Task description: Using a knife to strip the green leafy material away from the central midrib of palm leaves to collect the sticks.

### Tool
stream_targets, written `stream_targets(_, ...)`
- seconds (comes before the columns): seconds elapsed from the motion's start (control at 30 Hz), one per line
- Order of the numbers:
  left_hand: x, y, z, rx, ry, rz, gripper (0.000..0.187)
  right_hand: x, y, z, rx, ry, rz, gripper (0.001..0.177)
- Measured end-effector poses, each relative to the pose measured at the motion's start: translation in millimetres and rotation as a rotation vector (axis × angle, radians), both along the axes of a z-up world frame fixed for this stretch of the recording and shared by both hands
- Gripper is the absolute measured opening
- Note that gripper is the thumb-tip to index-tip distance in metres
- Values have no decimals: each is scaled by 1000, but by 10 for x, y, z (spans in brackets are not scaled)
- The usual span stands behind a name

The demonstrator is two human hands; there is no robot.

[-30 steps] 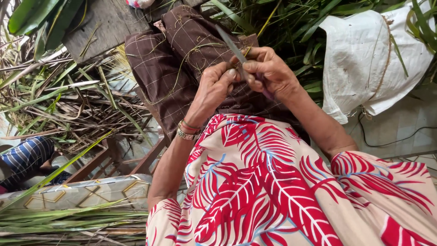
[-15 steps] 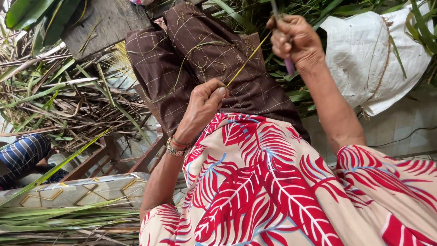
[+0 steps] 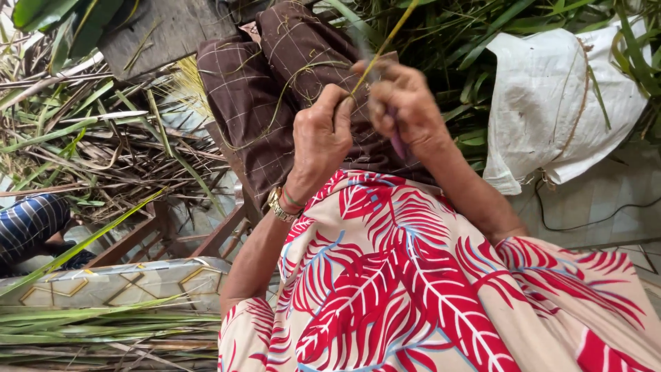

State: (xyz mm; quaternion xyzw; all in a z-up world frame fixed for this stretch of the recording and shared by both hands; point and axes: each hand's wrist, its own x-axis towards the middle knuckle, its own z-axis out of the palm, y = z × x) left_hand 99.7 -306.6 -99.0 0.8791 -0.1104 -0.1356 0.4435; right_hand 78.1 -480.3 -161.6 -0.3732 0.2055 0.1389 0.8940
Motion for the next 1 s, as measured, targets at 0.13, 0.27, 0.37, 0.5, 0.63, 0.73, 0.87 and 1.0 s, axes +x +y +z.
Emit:
stream_targets(0.13, 25, 69, -195, 73, -119, 63, 9, -5, -261, -20, -48, -191, -159, 46)
stream_targets(0.27, -33, -84, -184, 188, -130, 9, 10, 13, -64, 341, -261, -7, 83, 43)
stream_targets(0.37, -48, -87, -105, 223, -157, -67, 26, 50, -65, 140, 12, -87, 202, 30)
stream_targets(0.5, -113, 70, -75, 243, -309, -91, 5, 149, -166, 23, 173, -71, 173, 32)
stream_targets(0.63, -173, 203, -70, 287, -374, -129, 13, 151, -151, 23, 199, -54, 185, 34)
stream_targets(0.73, -205, 293, -88, 323, -384, -161, 12, 180, -121, 100, 179, -42, 195, 35)
stream_targets(0.87, -254, 405, -87, 337, -398, -170, 15, 208, -144, -30, 210, -60, 207, 34)
stream_targets(1.0, -317, 573, -32, 371, -390, -188, 14, 348, -388, -352, 178, -1, 143, 17)
